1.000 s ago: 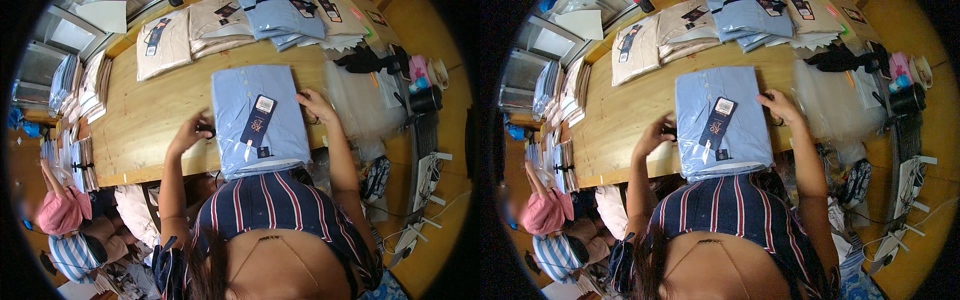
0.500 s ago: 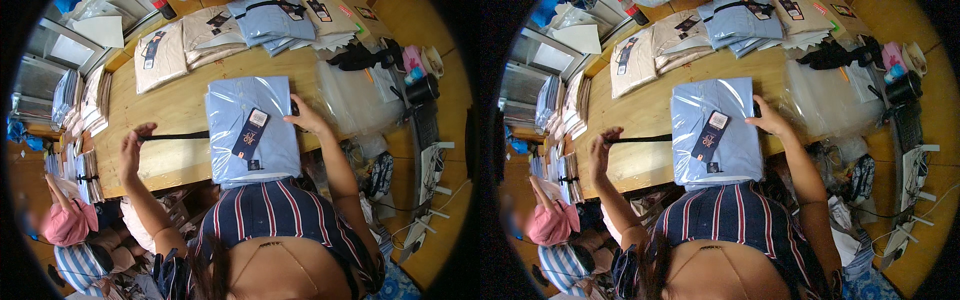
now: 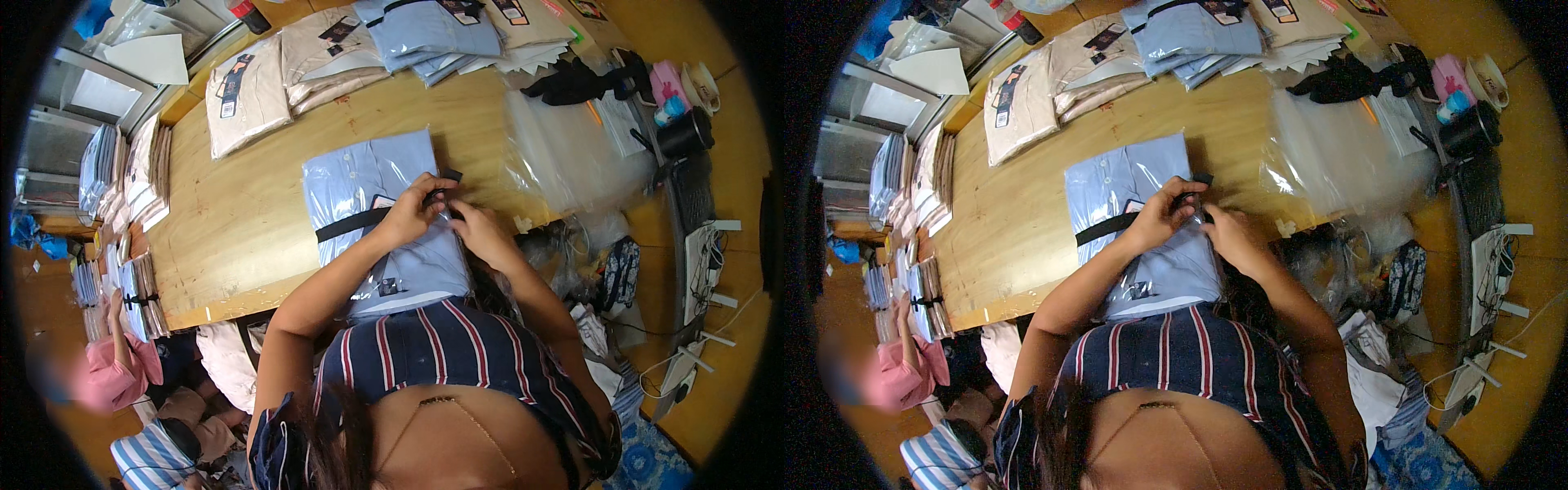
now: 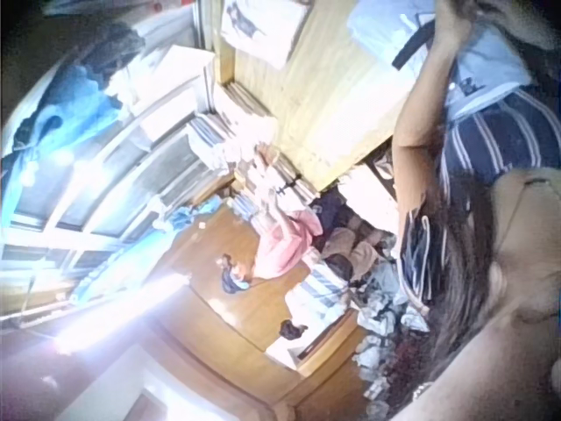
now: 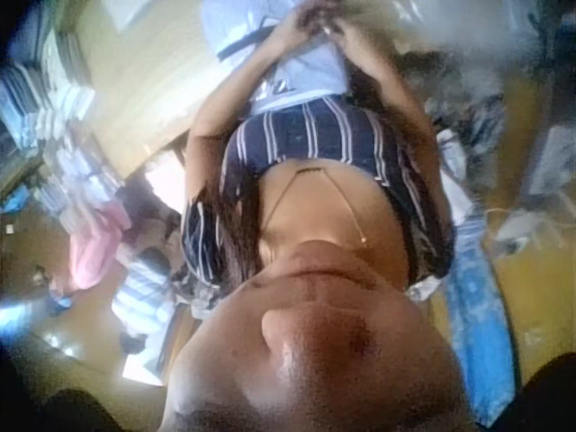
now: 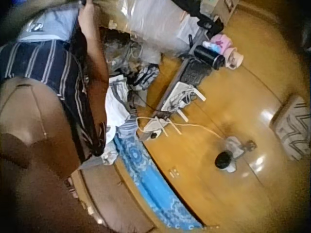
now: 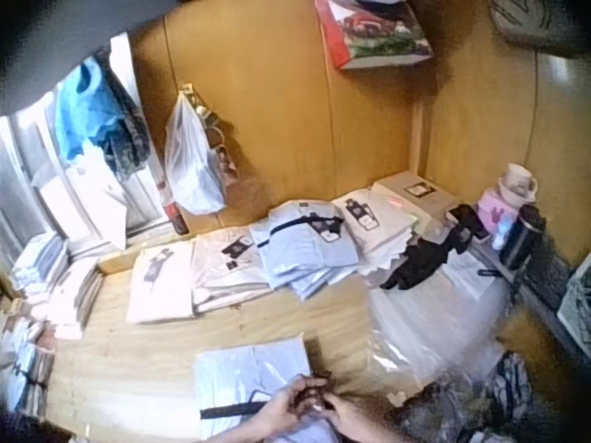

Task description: The person wraps black elastic straps around individual packaged shirts and stacks the secured items on a table.

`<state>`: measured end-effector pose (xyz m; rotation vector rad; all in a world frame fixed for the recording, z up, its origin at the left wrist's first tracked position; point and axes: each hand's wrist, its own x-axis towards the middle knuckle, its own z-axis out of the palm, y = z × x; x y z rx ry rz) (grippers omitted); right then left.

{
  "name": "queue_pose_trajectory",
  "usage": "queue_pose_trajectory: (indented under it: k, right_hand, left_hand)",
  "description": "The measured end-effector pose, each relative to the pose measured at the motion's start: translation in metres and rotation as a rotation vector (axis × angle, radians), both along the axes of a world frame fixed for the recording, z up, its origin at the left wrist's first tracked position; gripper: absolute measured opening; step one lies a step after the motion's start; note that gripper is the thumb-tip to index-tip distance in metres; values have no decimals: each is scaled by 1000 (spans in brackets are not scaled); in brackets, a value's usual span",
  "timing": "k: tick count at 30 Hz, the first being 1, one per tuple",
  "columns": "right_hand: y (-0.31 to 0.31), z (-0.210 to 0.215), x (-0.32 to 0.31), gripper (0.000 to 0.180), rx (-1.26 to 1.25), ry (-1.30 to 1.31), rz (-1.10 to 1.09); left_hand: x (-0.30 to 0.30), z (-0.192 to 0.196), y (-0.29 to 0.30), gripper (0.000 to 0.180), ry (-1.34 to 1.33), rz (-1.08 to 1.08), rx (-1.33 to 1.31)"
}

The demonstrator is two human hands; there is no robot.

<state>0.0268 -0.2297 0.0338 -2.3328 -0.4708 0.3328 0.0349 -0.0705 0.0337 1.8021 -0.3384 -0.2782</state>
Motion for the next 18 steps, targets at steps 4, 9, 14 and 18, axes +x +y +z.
queue_pose_trajectory:
  k: [4, 9, 14, 18]
  right_hand:
    - [-12, 31, -5, 7, 126, -21, -7]
    - [4, 58, 7, 21, 589, 238, 154]
    - [-13, -17, 43, 25, 533, -126, 137]
    - [-19, -13, 34, 15, 553, 404, -129]
  left_hand:
    - [-3, -1, -4, 30, -214, -40, 126]
    - [-10, -12, -4, 22, -402, -80, 211]
    - [-9, -13, -5, 10, -420, 20, 213]
    - [-9, -14, -3, 8, -303, 53, 167]
